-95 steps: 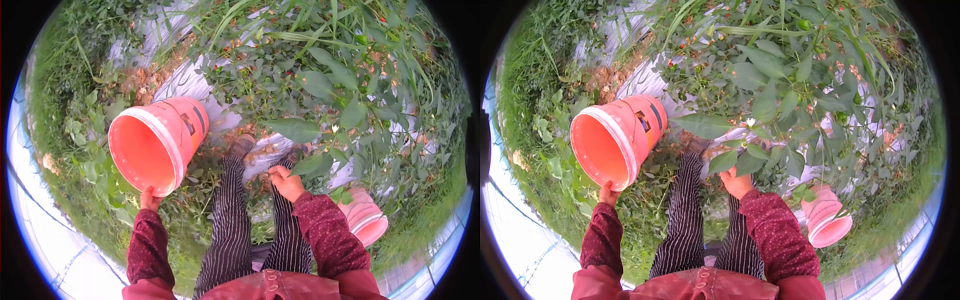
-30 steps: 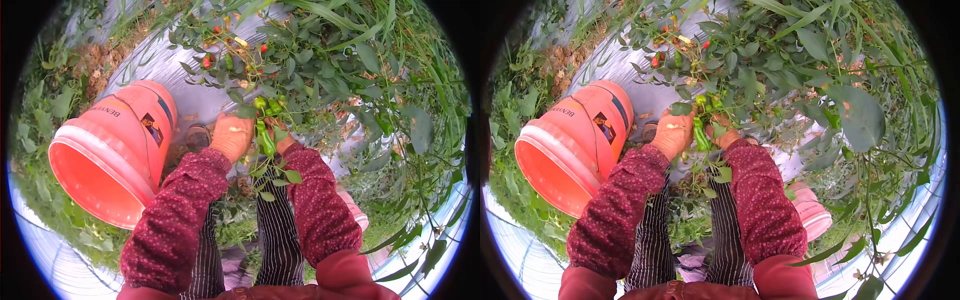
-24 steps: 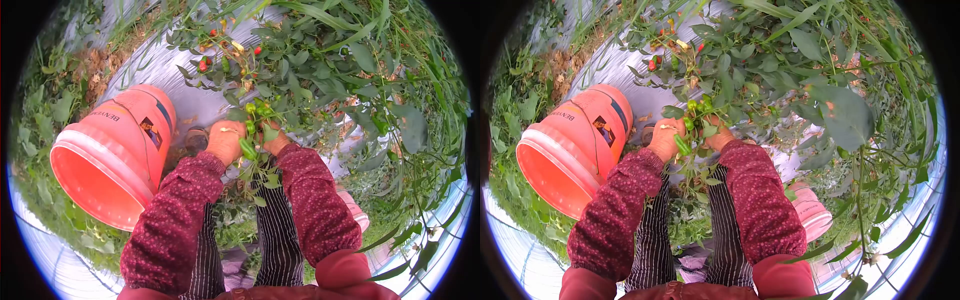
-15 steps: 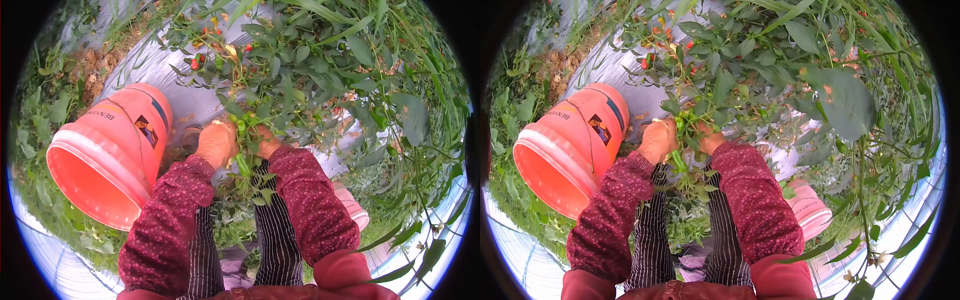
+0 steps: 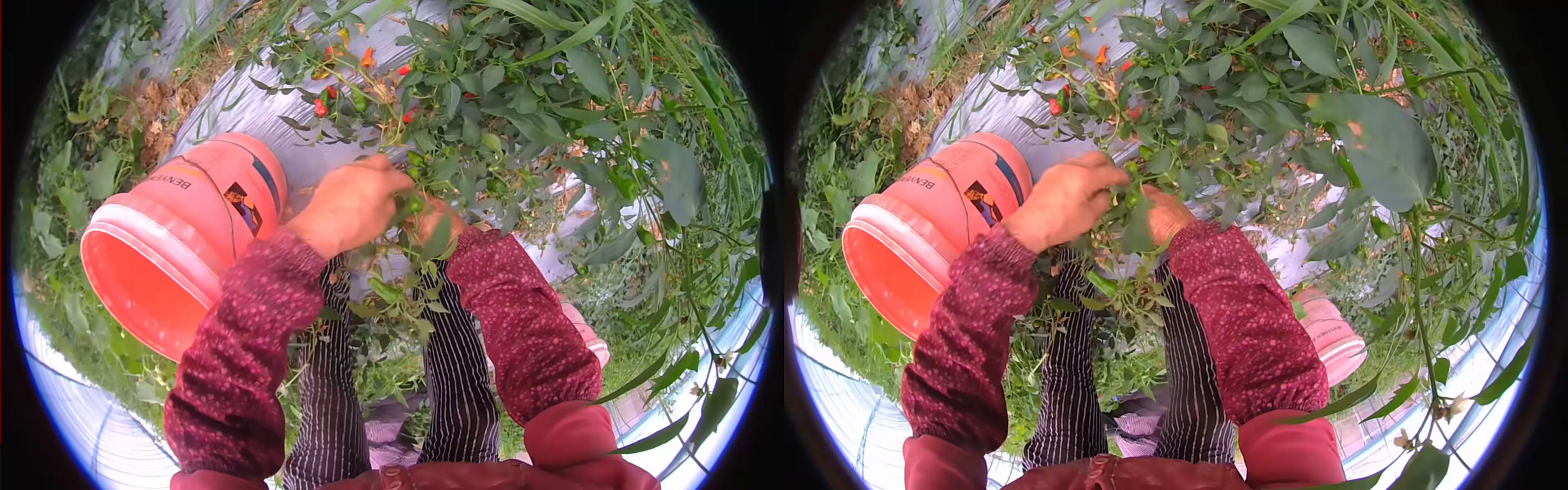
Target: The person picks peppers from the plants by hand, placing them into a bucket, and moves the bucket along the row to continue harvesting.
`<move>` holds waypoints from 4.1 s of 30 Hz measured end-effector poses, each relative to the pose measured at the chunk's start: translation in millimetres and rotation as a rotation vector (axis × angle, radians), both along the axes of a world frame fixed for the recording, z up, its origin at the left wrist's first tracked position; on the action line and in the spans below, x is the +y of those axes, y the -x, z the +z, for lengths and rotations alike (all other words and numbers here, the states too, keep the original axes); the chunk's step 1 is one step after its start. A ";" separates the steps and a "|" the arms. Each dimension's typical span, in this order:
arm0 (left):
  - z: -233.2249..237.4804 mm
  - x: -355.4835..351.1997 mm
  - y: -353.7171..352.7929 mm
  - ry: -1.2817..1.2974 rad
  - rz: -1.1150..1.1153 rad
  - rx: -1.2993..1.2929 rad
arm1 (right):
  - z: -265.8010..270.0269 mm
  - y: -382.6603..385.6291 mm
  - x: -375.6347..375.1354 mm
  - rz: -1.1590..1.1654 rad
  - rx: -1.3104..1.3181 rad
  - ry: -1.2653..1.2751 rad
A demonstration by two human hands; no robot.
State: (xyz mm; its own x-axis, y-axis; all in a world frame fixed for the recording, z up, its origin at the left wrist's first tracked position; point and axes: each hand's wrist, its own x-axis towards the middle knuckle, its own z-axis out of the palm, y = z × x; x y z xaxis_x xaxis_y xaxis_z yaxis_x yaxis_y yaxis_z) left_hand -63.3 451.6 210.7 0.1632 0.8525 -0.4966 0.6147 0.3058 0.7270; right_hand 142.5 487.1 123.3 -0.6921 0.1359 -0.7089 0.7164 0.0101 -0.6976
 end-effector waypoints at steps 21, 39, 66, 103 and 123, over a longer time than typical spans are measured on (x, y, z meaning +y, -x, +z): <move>66.1 -1.8 -27.0 0.265 0.131 -0.431 | -6.5 -22.4 -2.5 -0.651 -0.053 0.548; -37.7 -13.0 12.0 0.394 1.001 -0.380 | 13.0 -24.7 3.8 0.128 0.222 -0.189; -109.7 8.4 -6.5 0.341 0.014 0.139 | -5.0 -34.2 -3.4 -0.273 0.284 0.056; 30.7 -36.3 10.2 0.403 0.195 -0.084 | -56.2 -71.2 -23.6 -0.799 0.394 0.794; 148.8 -76.7 16.4 -0.056 0.407 0.709 | -18.0 -53.9 9.0 -0.947 -0.024 0.515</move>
